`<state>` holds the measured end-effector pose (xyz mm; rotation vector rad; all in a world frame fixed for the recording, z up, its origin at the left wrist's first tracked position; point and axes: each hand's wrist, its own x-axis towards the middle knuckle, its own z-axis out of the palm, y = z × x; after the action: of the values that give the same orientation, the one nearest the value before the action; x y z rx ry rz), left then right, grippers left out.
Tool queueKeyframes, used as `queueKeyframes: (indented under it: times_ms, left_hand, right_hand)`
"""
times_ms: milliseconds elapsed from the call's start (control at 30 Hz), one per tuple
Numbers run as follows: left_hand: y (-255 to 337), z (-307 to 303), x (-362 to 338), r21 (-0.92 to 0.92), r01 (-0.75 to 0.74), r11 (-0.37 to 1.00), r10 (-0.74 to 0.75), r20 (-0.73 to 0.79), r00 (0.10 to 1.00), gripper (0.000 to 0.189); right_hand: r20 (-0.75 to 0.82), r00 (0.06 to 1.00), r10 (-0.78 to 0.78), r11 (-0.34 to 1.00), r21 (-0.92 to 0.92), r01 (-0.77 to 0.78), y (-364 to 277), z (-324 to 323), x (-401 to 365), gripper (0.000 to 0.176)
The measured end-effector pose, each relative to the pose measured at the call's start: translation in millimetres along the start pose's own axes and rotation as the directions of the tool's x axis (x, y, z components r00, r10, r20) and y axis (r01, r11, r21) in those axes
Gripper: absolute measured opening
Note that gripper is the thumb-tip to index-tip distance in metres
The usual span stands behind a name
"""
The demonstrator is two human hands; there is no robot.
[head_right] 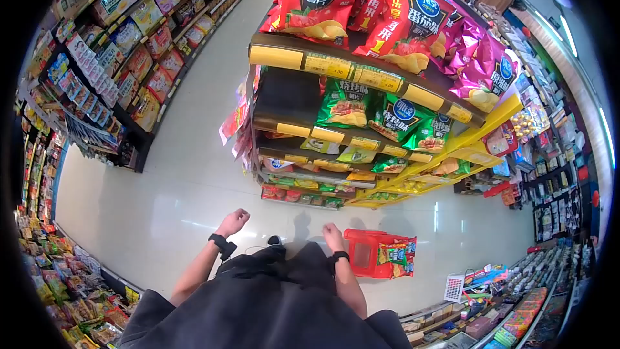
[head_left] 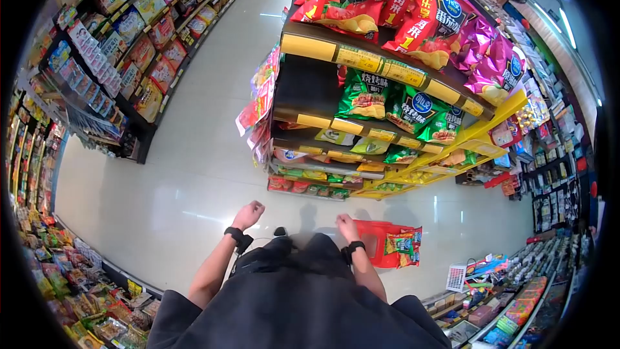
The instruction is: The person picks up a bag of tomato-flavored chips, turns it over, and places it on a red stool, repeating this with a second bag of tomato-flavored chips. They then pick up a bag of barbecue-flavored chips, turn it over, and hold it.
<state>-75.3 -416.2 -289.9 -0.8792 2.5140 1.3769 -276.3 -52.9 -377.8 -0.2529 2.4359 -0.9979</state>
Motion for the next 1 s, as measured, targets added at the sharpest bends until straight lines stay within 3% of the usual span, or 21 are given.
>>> queueKeyframes:
  times_ms: [133,200,300,333,367,433,533,567,633,700,733,833,867,967,1000]
  left_hand:
    - [66,-24,14,-0.112,-0.173,0.979,0.17,-0.033,0.985,0.034]
    - [111,-42,13,-0.16,-0.307,0.938,0.291,-0.115,0.95,0.031]
    - [178,-74,3,-0.181,-0.391,0.902,0.366,-0.157,0.917,0.028]
    - [197,-82,2,-0.182,-0.402,0.897,0.378,-0.156,0.913,0.026]
    - [213,-87,5,-0.207,-0.461,0.863,0.424,-0.201,0.883,0.025]
    - [242,-94,13,-0.248,-0.576,0.779,0.505,-0.295,0.811,0.023]
    - [281,-105,39,-0.195,-0.677,0.71,0.578,-0.389,0.717,0.022]
    - [294,-109,48,-0.194,-0.616,0.764,0.534,-0.344,0.772,0.022]
    - [311,-105,78,-0.173,-0.699,0.694,0.561,-0.479,0.675,0.025]
    - [326,-107,106,-0.134,-0.68,0.721,0.54,-0.506,0.673,0.028]
    - [335,-111,115,-0.141,-0.638,0.757,0.507,-0.488,0.71,0.033]
    - [357,-118,144,-0.006,-0.586,0.81,0.478,-0.572,0.666,0.039]
    - [363,-120,153,-0.058,-0.581,0.811,0.456,-0.559,0.693,0.043]
    - [375,-117,196,-0.02,-0.63,0.776,0.49,-0.61,0.623,0.051]
    - [379,-117,211,-0.081,-0.605,0.792,0.458,-0.575,0.677,0.047]
  right_hand:
    - [-0.124,0.956,-0.265,0.941,0.185,0.285,-114,-27,17,0.028]
    - [-0.168,0.914,-0.369,0.918,0.091,0.387,-181,-53,17,0.027]
    - [-0.26,0.859,-0.441,0.856,0.165,0.49,-249,-83,26,0.027]
    - [-0.368,0.784,-0.499,0.823,0.083,0.562,-271,-93,27,0.026]
    - [-0.398,0.766,-0.505,0.801,0.115,0.588,-309,-110,13,0.022]
    - [-0.476,0.634,-0.61,0.726,-0.016,0.687,-344,-128,14,0.023]
    - [-0.467,0.535,-0.704,0.637,-0.082,0.766,-395,-142,20,0.024]
    - [-0.437,0.562,-0.703,0.642,-0.05,0.765,-407,-143,24,0.024]
    - [-0.381,0.587,-0.714,0.647,-0.039,0.762,-429,-146,21,0.025]
    - [-0.344,0.477,-0.809,0.564,-0.228,0.794,-428,-148,40,0.028]
    - [-0.307,0.505,-0.806,0.577,-0.221,0.786,-427,-150,42,0.032]
    - [-0.372,0.487,-0.79,0.591,-0.253,0.766,-418,-152,53,0.036]
    - [-0.361,0.481,-0.799,0.588,-0.297,0.753,-413,-154,55,0.037]
    - [-0.354,0.53,-0.771,0.623,-0.245,0.743,-406,-158,55,0.037]
    - [-0.352,0.519,-0.779,0.617,-0.283,0.734,-404,-159,56,0.036]
